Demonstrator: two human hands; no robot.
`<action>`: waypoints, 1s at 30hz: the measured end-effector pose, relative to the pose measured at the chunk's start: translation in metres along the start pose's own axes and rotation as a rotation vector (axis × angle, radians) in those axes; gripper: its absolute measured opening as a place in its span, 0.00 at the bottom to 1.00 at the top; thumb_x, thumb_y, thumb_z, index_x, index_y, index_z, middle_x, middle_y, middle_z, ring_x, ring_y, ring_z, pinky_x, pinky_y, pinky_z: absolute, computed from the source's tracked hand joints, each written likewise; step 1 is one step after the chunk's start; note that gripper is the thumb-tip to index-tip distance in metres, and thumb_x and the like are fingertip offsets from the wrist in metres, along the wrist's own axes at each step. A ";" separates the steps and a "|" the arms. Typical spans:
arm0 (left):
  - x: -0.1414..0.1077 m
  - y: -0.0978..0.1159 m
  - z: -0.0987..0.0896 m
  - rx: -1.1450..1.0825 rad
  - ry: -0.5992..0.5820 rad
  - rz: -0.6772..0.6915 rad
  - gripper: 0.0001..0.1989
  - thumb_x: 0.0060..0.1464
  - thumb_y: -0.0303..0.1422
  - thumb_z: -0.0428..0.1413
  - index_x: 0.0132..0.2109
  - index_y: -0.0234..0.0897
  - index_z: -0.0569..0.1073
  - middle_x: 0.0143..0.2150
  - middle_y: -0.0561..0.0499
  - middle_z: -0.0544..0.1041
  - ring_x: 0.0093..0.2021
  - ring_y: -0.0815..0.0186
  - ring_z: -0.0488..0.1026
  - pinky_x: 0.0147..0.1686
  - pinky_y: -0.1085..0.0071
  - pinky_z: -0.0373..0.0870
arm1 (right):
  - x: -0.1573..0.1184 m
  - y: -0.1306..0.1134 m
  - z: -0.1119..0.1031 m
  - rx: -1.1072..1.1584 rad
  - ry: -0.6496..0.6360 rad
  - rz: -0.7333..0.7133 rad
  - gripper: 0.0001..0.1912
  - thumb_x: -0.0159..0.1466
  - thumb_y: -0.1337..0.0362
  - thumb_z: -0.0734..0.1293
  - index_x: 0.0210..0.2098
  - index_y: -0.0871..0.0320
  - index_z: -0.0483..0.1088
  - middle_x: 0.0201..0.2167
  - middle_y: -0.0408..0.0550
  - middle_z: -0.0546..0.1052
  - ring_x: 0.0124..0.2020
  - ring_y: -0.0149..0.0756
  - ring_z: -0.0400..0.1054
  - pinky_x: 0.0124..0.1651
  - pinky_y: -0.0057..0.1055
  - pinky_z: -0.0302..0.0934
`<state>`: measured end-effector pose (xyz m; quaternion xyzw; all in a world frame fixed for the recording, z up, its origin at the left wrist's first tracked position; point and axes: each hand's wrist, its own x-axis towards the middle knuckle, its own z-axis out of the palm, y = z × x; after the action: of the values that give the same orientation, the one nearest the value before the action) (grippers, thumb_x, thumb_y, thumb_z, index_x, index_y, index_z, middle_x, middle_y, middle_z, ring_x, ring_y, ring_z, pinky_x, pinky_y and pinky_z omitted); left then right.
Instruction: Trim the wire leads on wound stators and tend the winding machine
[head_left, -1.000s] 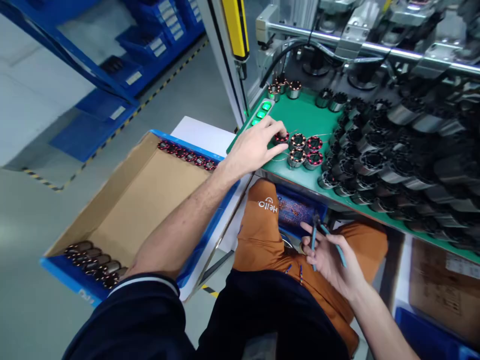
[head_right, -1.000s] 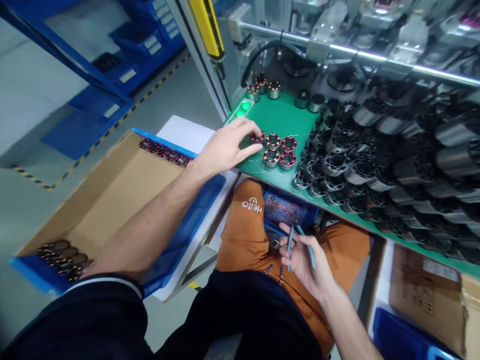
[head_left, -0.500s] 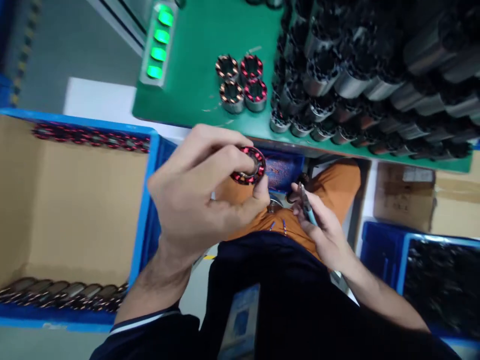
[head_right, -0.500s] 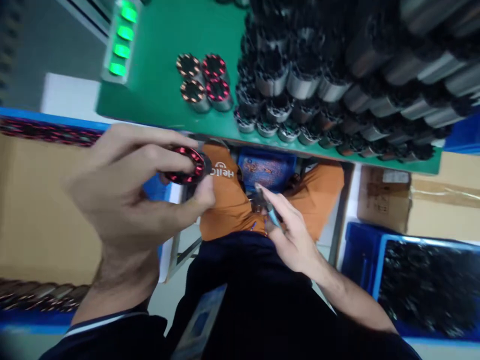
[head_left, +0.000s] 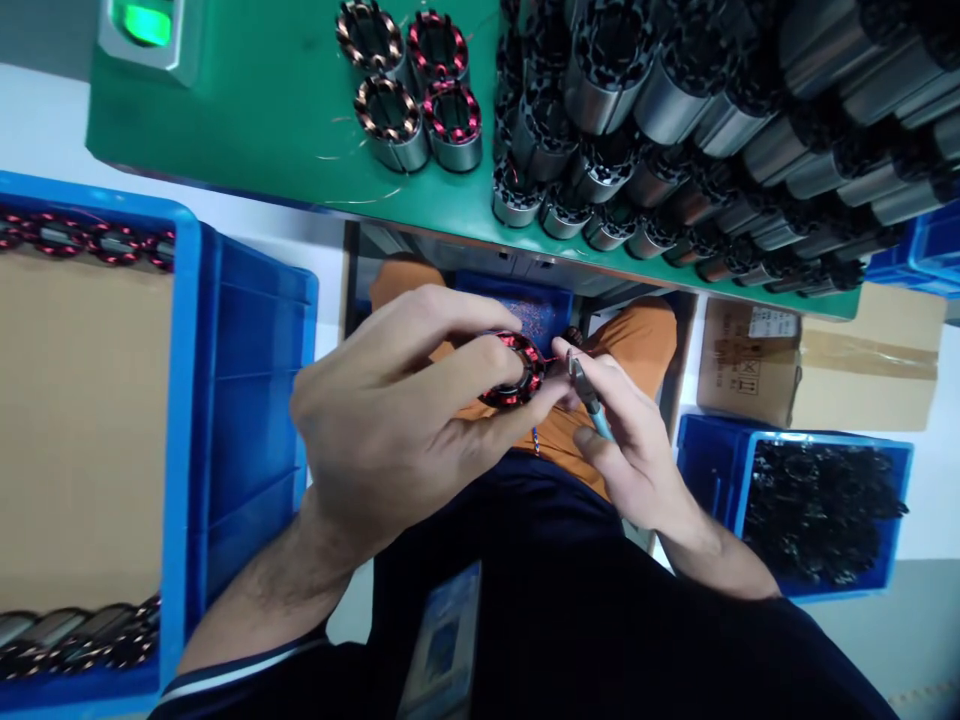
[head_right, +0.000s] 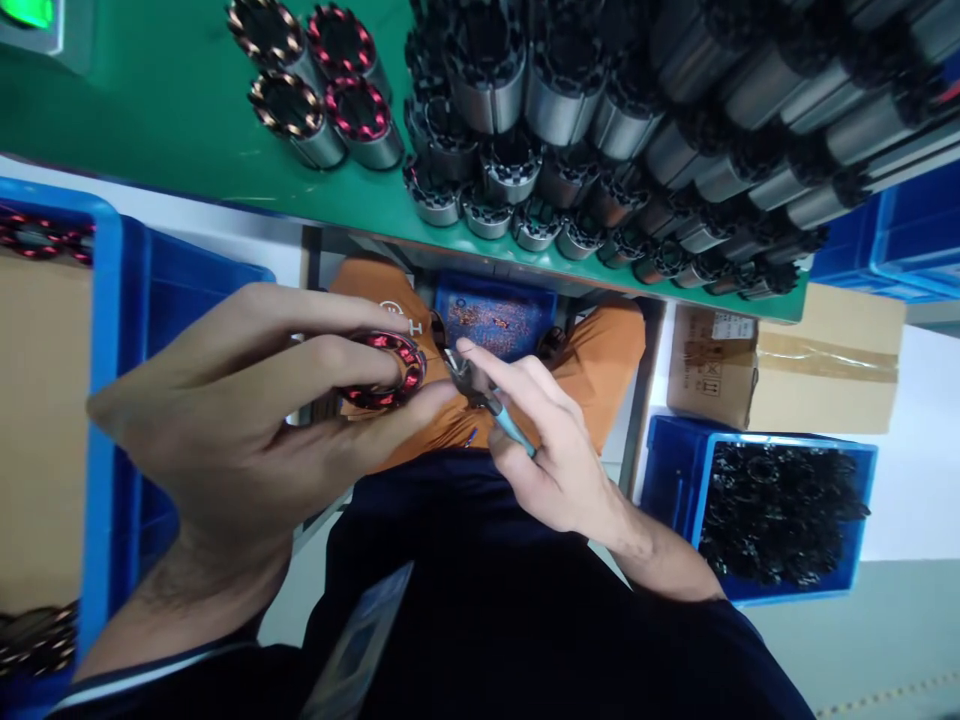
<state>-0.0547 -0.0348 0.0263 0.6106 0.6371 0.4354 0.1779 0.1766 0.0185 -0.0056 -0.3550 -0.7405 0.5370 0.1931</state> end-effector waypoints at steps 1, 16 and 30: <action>-0.001 -0.001 0.000 -0.011 -0.002 -0.009 0.11 0.61 0.34 0.74 0.46 0.59 0.86 0.55 0.57 0.85 0.51 0.56 0.83 0.50 0.54 0.82 | 0.000 0.000 0.000 -0.003 0.000 -0.006 0.38 0.73 0.68 0.64 0.81 0.41 0.63 0.52 0.50 0.77 0.50 0.42 0.71 0.57 0.45 0.74; -0.002 -0.015 0.011 -0.184 -0.022 -0.115 0.08 0.60 0.39 0.75 0.42 0.52 0.84 0.51 0.53 0.85 0.49 0.57 0.84 0.46 0.55 0.84 | 0.001 0.020 0.000 -0.013 0.104 0.016 0.33 0.72 0.69 0.65 0.74 0.43 0.74 0.61 0.46 0.83 0.48 0.39 0.80 0.53 0.39 0.78; 0.009 -0.019 0.047 -0.993 -0.062 -0.530 0.06 0.63 0.36 0.74 0.39 0.43 0.85 0.44 0.54 0.86 0.42 0.66 0.85 0.36 0.73 0.86 | 0.007 0.026 0.008 -0.383 0.289 -0.100 0.31 0.67 0.59 0.71 0.70 0.43 0.76 0.40 0.51 0.75 0.43 0.46 0.66 0.48 0.50 0.74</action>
<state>-0.0325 -0.0080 -0.0122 0.2850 0.4818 0.6052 0.5660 0.1751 0.0233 -0.0333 -0.4212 -0.8100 0.3204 0.2527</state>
